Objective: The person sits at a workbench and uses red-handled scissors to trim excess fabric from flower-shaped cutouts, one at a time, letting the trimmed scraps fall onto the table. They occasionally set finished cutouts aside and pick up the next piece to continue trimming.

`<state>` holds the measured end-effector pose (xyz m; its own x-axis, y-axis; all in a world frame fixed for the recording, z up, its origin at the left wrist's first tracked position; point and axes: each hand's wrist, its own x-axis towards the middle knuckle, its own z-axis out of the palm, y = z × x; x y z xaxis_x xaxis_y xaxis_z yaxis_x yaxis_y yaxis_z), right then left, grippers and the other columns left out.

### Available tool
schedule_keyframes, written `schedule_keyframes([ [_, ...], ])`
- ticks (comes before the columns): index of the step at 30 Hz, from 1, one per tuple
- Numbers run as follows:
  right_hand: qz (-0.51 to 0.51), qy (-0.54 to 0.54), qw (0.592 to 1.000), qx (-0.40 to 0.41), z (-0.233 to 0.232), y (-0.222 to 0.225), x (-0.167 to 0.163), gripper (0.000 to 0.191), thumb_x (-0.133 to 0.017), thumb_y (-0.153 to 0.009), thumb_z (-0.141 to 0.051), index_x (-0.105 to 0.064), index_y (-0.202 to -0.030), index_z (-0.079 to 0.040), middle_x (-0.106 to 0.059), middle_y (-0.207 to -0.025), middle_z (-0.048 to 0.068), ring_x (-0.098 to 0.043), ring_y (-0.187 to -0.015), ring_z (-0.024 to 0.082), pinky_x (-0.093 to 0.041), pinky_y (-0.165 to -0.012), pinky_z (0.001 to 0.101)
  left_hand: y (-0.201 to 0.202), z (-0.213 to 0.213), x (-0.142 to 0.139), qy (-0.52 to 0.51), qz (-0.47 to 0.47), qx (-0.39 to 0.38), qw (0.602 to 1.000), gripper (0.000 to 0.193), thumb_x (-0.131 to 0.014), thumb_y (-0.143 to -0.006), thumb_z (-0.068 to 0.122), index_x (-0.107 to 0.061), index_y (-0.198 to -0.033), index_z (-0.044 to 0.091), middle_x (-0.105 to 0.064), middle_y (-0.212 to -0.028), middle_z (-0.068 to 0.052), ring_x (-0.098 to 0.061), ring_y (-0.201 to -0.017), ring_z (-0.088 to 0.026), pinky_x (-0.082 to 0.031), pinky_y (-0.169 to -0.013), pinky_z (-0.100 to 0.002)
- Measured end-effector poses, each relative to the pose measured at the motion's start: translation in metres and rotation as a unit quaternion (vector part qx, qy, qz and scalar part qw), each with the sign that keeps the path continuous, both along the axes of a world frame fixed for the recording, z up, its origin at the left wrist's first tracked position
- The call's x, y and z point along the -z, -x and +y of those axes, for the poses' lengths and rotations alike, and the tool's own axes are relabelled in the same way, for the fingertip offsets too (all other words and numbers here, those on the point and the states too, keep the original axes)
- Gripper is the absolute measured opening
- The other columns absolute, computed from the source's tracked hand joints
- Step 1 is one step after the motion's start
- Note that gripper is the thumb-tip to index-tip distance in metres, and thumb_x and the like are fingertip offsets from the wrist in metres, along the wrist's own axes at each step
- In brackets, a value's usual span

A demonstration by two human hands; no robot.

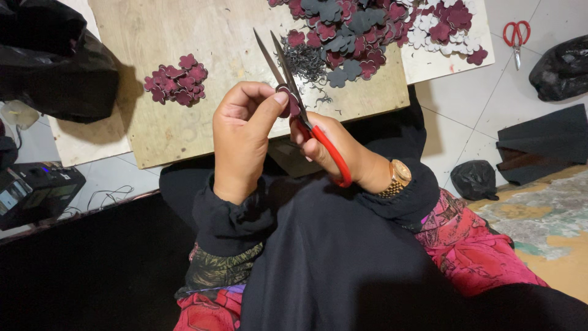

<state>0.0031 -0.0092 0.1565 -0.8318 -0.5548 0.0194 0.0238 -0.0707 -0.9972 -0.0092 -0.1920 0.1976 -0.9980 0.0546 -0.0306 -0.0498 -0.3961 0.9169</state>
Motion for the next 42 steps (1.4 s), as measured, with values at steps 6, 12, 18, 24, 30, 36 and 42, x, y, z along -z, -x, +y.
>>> schedule_keyframes([
  [6, 0.011, -0.007, 1.000, -0.005, 0.003, 0.001, -0.001, 0.076, -0.054, -0.088, -0.085, -0.050, -0.098, -0.010, -0.049, -0.090, -0.004, -0.046, -0.079, 0.004, -0.042, -0.069, 0.0209, 0.001, -0.003, -0.001, 0.000, -0.009, 0.006, 1.000, 0.004, -0.068, -0.101, 0.000, -0.065, -0.104, 0.000, -0.071, -0.096, -0.006, -0.067, -0.090, -0.012, -0.056, -0.087, -0.027],
  [12, -0.019, -0.009, 1.000, -0.008, 0.002, 0.001, -0.002, 0.077, -0.055, -0.084, -0.086, -0.051, -0.096, -0.010, -0.047, -0.082, -0.006, -0.045, -0.071, 0.003, -0.041, -0.061, 0.0192, 0.002, -0.005, -0.003, 0.011, -0.015, 0.005, 1.000, 0.004, -0.067, -0.101, 0.003, -0.064, -0.103, 0.000, -0.072, -0.095, -0.007, -0.068, -0.088, -0.012, -0.056, -0.085, -0.027],
  [18, -0.028, -0.002, 1.000, -0.010, 0.003, 0.000, -0.002, 0.075, -0.056, -0.085, -0.084, -0.049, -0.093, -0.010, -0.046, -0.081, -0.006, -0.044, -0.070, 0.004, -0.040, -0.060, 0.0198, 0.003, -0.005, -0.001, 0.020, -0.014, 0.001, 1.000, 0.005, -0.067, -0.101, 0.003, -0.065, -0.104, 0.000, -0.071, -0.095, -0.006, -0.066, -0.087, -0.011, -0.054, -0.082, -0.025],
  [24, -0.024, 0.001, 1.000, -0.012, 0.004, 0.002, -0.001, 0.071, -0.056, -0.087, -0.082, -0.047, -0.090, -0.012, -0.045, -0.080, -0.006, -0.043, -0.069, 0.004, -0.040, -0.060, 0.0201, 0.005, -0.007, -0.005, 0.048, -0.037, -0.004, 0.998, 0.006, -0.068, -0.100, 0.007, -0.066, -0.104, 0.003, -0.072, -0.092, -0.004, -0.063, -0.079, -0.007, -0.045, -0.066, -0.020],
  [30, -0.039, -0.002, 0.999, -0.022, 0.006, 0.006, -0.003, 0.067, -0.058, -0.090, -0.078, -0.050, -0.091, -0.012, -0.046, -0.077, -0.007, -0.043, -0.067, 0.003, -0.037, -0.058, 0.0205, 0.009, -0.008, -0.009, 0.027, -0.056, 0.002, 0.998, 0.007, -0.067, -0.100, 0.007, -0.063, -0.105, 0.003, -0.073, -0.090, -0.006, -0.067, -0.078, -0.009, -0.046, -0.063, -0.021],
  [36, -0.063, 0.022, 0.997, -0.036, 0.007, 0.005, -0.003, 0.061, -0.060, -0.094, -0.071, -0.050, -0.095, -0.011, -0.044, -0.080, -0.007, -0.039, -0.069, 0.003, -0.036, -0.058, 0.0207, 0.009, -0.010, -0.008, 0.008, -0.037, -0.002, 0.999, 0.009, -0.066, -0.101, 0.004, -0.065, -0.108, 0.000, -0.070, -0.092, -0.006, -0.064, -0.078, -0.009, -0.045, -0.062, -0.021],
  [42, -0.040, -0.013, 0.999, -0.030, 0.011, 0.008, -0.001, 0.060, -0.057, -0.095, -0.071, -0.051, -0.094, -0.011, -0.045, -0.078, -0.008, -0.041, -0.070, 0.003, -0.038, -0.059, 0.0208, 0.011, -0.011, -0.007, 0.006, -0.037, -0.006, 0.999, 0.011, -0.068, -0.100, 0.002, -0.065, -0.110, -0.001, -0.068, -0.091, -0.004, -0.063, -0.078, -0.008, -0.044, -0.063, -0.020],
])
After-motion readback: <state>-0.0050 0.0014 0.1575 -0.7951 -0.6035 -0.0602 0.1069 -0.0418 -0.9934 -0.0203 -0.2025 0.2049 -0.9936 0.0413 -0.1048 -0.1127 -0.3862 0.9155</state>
